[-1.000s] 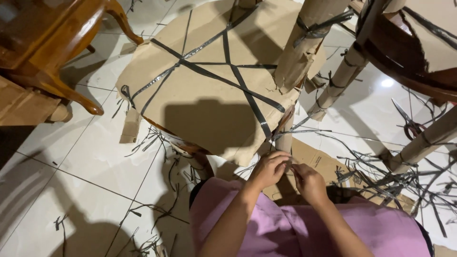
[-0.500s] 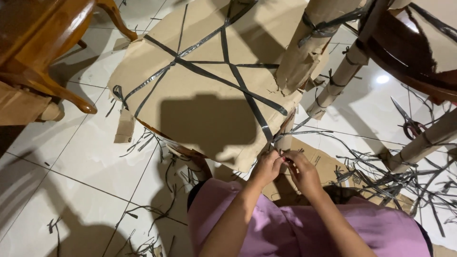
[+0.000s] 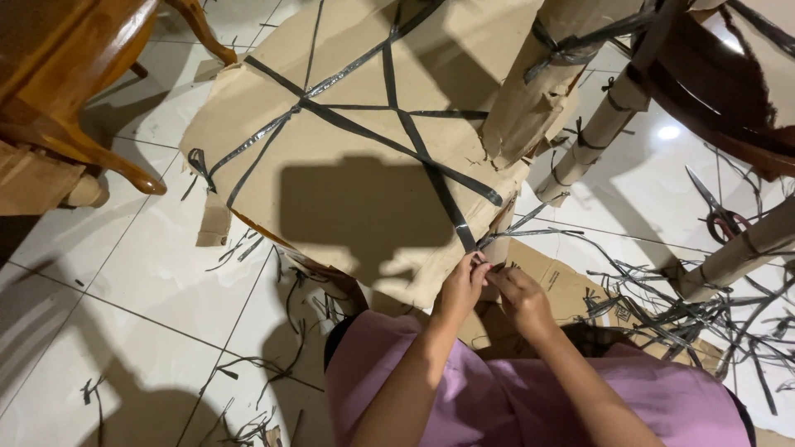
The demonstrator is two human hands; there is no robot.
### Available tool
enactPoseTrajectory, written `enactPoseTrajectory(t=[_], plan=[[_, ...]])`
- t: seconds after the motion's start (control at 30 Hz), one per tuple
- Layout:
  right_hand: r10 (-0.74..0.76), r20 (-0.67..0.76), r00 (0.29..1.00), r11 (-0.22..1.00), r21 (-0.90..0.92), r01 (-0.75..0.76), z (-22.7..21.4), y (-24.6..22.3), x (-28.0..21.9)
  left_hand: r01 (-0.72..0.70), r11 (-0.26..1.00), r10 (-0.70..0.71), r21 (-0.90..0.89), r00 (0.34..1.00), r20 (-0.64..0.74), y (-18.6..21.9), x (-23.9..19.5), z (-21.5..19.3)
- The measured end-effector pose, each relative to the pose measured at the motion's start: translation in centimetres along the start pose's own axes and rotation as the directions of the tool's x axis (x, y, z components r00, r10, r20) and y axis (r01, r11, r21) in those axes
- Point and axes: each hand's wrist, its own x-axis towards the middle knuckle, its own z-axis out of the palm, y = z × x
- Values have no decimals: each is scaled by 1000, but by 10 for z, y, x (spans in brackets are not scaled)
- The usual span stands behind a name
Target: The person ties black strips of material around the legs of a wooden chair that has a cardboard seat. They repeatedly wrap and knot the strips to secure the cardboard in place.
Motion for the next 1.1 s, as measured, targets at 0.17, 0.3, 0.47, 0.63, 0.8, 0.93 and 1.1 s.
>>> enactPoseTrajectory(t=[0.17,0.3,0.47,0.63,0.8,0.93,1.1], plan=[[39,143,989,979,-206,-9,30,37,-28,-157,930,159,333,987,22,-5,-3,-8],[95,186,978,946,-324,-31,17,8,-16,-134,948,123,290,991,53,15,-11,-20],[391,187,901,919,-19,-394,16,3,-17,174,982,-167,-80,982,89,-12,-25,-1],[405,151,902,899,111,-423,17,10,-20,196,971,-182,-139,978,105,-28,-26,20],[436,149,887,873,168,-458,12,3,-16,296,946,-286,-130,954,87,-48,-26,22],[476,139,868,843,209,-496,15,2,-15,619,605,-548,-501,780,301,-51,-28,23],[482,123,867,839,221,-498,16,2,-15,697,326,-572,-639,683,454,-41,-29,19]])
